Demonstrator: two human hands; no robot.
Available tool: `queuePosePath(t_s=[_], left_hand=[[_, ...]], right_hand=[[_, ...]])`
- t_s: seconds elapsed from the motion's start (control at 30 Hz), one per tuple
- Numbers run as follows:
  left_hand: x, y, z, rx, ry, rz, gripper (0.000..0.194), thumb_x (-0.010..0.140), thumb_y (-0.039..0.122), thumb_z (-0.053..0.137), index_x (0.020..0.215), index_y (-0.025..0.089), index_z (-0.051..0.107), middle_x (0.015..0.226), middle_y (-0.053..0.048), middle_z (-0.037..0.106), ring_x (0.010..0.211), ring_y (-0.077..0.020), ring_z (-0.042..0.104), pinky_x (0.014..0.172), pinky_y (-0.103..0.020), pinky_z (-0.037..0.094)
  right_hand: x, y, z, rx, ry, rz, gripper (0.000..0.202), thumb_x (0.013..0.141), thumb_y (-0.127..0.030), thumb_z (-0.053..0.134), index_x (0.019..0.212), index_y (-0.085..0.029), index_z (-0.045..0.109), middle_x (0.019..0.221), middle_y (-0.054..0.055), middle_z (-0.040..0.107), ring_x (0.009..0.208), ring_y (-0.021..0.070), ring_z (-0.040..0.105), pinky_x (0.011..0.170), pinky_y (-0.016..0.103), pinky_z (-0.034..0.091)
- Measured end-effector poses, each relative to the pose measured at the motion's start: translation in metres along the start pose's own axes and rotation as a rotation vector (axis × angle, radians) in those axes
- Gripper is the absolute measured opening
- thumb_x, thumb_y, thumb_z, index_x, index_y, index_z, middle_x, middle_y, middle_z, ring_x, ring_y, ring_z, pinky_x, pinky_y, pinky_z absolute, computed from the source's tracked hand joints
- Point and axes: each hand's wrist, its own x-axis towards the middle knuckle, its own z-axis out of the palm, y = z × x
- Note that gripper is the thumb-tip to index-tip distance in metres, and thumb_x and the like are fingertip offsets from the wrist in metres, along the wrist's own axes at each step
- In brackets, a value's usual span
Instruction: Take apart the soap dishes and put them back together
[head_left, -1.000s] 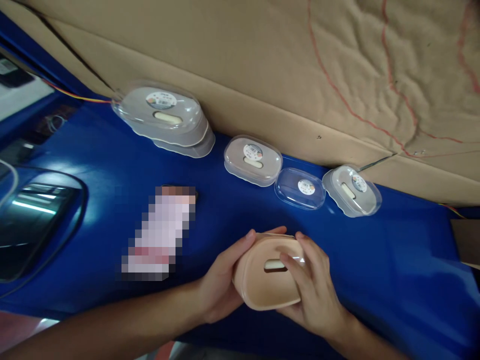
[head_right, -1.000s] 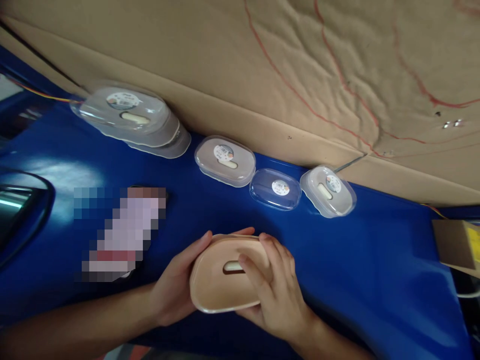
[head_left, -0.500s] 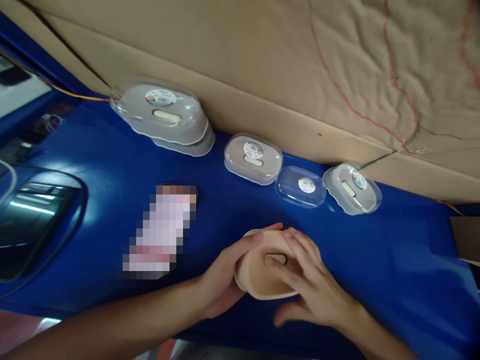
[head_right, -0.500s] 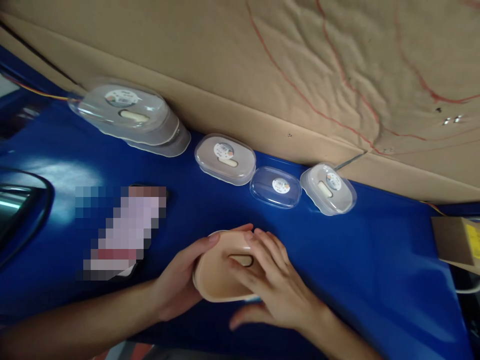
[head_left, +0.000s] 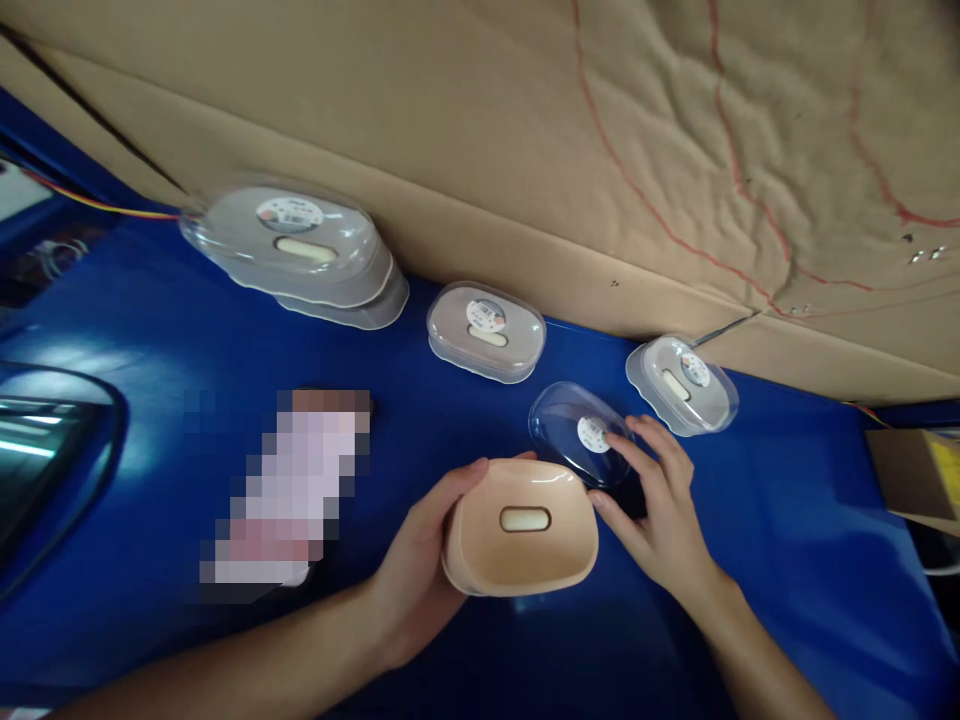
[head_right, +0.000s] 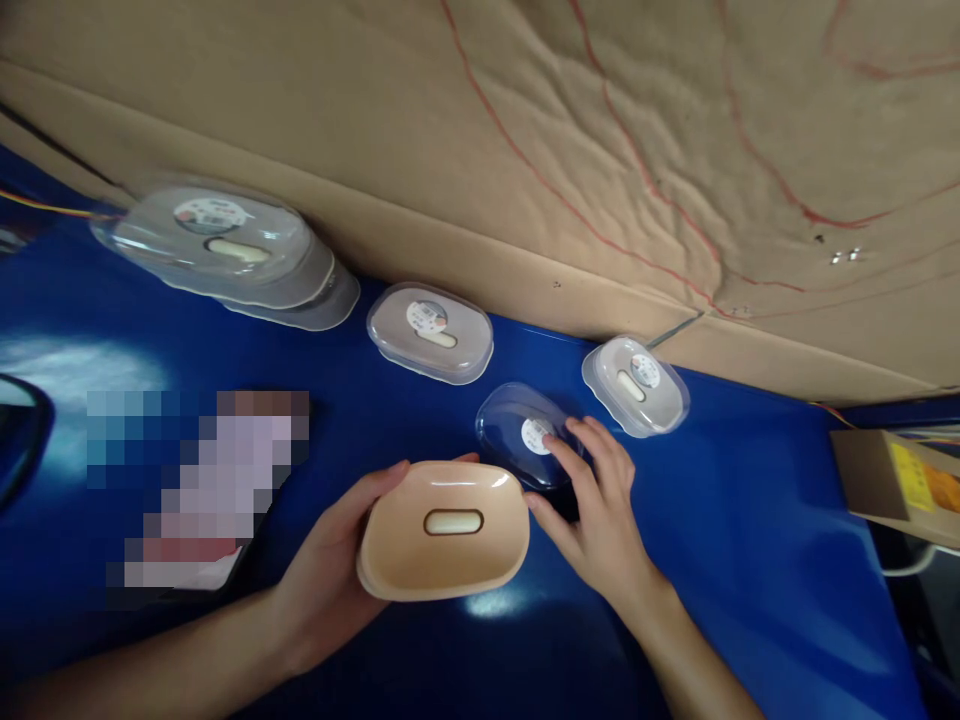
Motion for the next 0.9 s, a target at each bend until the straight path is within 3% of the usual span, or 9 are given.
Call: queuePosePath(t_s=[0.1,0.3,0.47,0.57,0.7,0.8,0.9], left_hand=[[0.0,-0.001,-0.001,0.014,-0.001,-0.023,0.059,0.091,0.054,0.065,0.133,0.013,0.074,0.127,-0.014,0.079,0.123,-0.037,0.07,0.095,-0.04,0.055],[-0.001,-0.002,-0.003,0.032,-0.031,-0.031,0.058,0.09,0.055,0.067,0.131,0.014,0.075,0.125,-0.013,0.08,0.121,-0.0358,0.072,0.097,-0.04,0.055],[-0.002,-0.001,0.0,-0.032,-0.058,-0.118,0.062,0.092,0.063,0.063,0.133,0.017,0.074,0.127,-0.011,0.079,0.129,-0.0352,0.068,0.107,-0.042,0.05],[-0.001,0.001,0.002,-0.071,-0.08,-0.135,0.066,0.095,0.067,0.058,0.133,0.016,0.074,0.126,-0.011,0.08,0.13,-0.0354,0.067,0.114,-0.044,0.045],[0.001,0.001,0.001,-0.058,-0.166,-0.091,0.062,0.096,0.063,0.059,0.132,0.014,0.074,0.125,-0.013,0.08,0.131,-0.036,0.067,0.115,-0.045,0.044],[0.001,-0.001,0.0,-0.059,-0.194,-0.098,0.062,0.095,0.063,0.061,0.134,0.016,0.073,0.127,-0.013,0.079,0.131,-0.036,0.067,0.113,-0.045,0.045],[0.0,-0.002,-0.001,-0.056,-0.197,-0.111,0.063,0.093,0.064,0.063,0.134,0.017,0.073,0.126,-0.013,0.08,0.128,-0.0362,0.068,0.112,-0.045,0.046]], right_hand=[[0.0,0.004,0.002,-0.003,-0.063,0.069,0.056,0.104,-0.045,0.061,0.154,-0.03,0.043,0.166,0.015,0.04,0.155,0.0397,0.036,0.118,0.063,0.038],[0.004,0.005,0.007,-0.017,-0.01,0.123,0.064,0.097,-0.052,0.07,0.152,-0.03,0.048,0.161,0.016,0.048,0.144,0.0408,0.051,0.112,0.063,0.046],[-0.005,0.001,-0.008,0.382,0.053,0.228,0.056,0.097,-0.046,0.071,0.148,-0.031,0.052,0.158,0.013,0.052,0.148,0.0364,0.05,0.117,0.057,0.048],[-0.015,-0.007,-0.021,0.606,-0.001,0.063,0.061,0.099,-0.052,0.066,0.152,-0.027,0.048,0.163,0.014,0.046,0.151,0.0375,0.046,0.115,0.055,0.051],[-0.021,-0.022,-0.025,0.465,-0.031,-0.19,0.064,0.089,-0.043,0.076,0.147,-0.025,0.054,0.168,0.011,0.037,0.149,0.0381,0.047,0.117,0.054,0.047],[-0.019,-0.028,-0.019,0.423,-0.064,-0.24,0.066,0.085,-0.033,0.077,0.146,-0.024,0.054,0.17,0.01,0.034,0.15,0.0369,0.046,0.117,0.051,0.048],[-0.017,-0.029,-0.014,0.434,-0.096,-0.25,0.066,0.086,-0.034,0.076,0.146,-0.022,0.052,0.172,0.01,0.031,0.151,0.035,0.043,0.118,0.048,0.047]])
